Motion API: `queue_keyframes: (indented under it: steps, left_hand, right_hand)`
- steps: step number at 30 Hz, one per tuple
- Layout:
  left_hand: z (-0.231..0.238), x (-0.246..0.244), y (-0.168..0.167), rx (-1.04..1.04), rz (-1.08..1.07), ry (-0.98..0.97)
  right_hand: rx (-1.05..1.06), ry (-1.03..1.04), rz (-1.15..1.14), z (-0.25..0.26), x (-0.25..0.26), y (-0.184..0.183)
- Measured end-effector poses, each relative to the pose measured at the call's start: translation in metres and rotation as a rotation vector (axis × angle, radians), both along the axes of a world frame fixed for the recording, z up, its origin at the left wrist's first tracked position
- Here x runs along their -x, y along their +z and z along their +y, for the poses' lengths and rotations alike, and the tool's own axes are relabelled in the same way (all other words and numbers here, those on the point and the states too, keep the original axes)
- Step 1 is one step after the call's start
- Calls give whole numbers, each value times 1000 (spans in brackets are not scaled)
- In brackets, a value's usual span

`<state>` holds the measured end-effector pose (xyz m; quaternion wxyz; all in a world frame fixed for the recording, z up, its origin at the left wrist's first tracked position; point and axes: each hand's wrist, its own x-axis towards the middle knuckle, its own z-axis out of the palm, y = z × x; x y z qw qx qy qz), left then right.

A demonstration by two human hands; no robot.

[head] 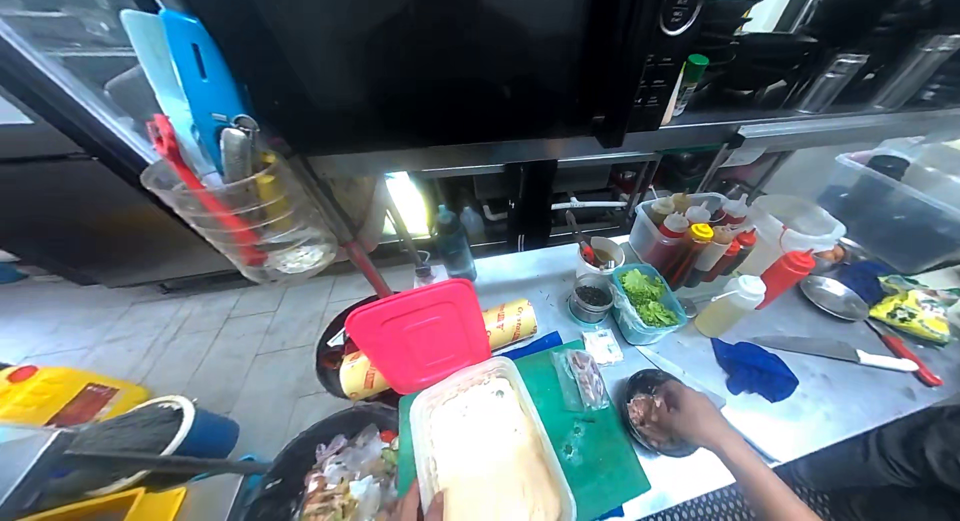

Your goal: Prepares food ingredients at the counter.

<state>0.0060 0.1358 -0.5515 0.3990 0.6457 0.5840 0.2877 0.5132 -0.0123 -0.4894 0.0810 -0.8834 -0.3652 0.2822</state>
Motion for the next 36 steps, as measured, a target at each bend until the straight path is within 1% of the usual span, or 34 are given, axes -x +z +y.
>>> queue_keyframes:
  steps: [3,5,6,8,10,12,14,15,17,18,19,20,22,24,25,29,31,34,36]
  left_hand:
    - [-1,4,-1,14,8,9]
    - [-1,4,0,31,14,12]
    - [0,4,3,39,21,12]
    - [0,2,6,42,34,27]
    - [-1,0,8,35,39,41]
    - [-1,-1,8,38,47,53]
    - [-1,-1,7,43,40,52]
    - [-1,-1,6,45,38,52]
    - [0,-2,5,50,46,54]
    - [0,-3,5,52,62,56]
    - [0,-3,6,55,78,58]
    - [0,-3,6,59,92,61]
    - [0,-4,7,73,106,71]
    - [0,-4,6,73,90,72]
    - [0,-4,6,69,81,74]
    - [-1,-4,6,69,72,71]
    - [-1,-4,5,54,53,62]
    - [-1,-5,2,34,47,52]
    - [-1,-4,1,13,38,33]
  right_hand:
    - [62,-9,-100,9,10,5]
    - [87,12,-186,17,31,17]
    - [32,36,-231,21,45,25]
    - [-202,133,-258,32,83,43]
    - [-353,275,-138,50,133,66]
    - [-359,458,82,75,189,77]
    - [-253,633,274,101,243,70]
    - [-159,705,311,110,268,57]
    - [29,824,254,120,305,21]
    - [87,871,206,119,318,2]
    - [118,914,161,116,327,-11]
    - [112,945,127,114,330,-14]
    - [36,973,101,114,325,-9]
    - [-37,926,140,119,310,0]
    - [-67,867,190,122,301,3]
    - [-66,437,493,130,281,2]
    - [-125,219,690,124,281,1]
    - [-158,-90,1085,113,282,8]
    - [-155,-218,1276,107,278,17]
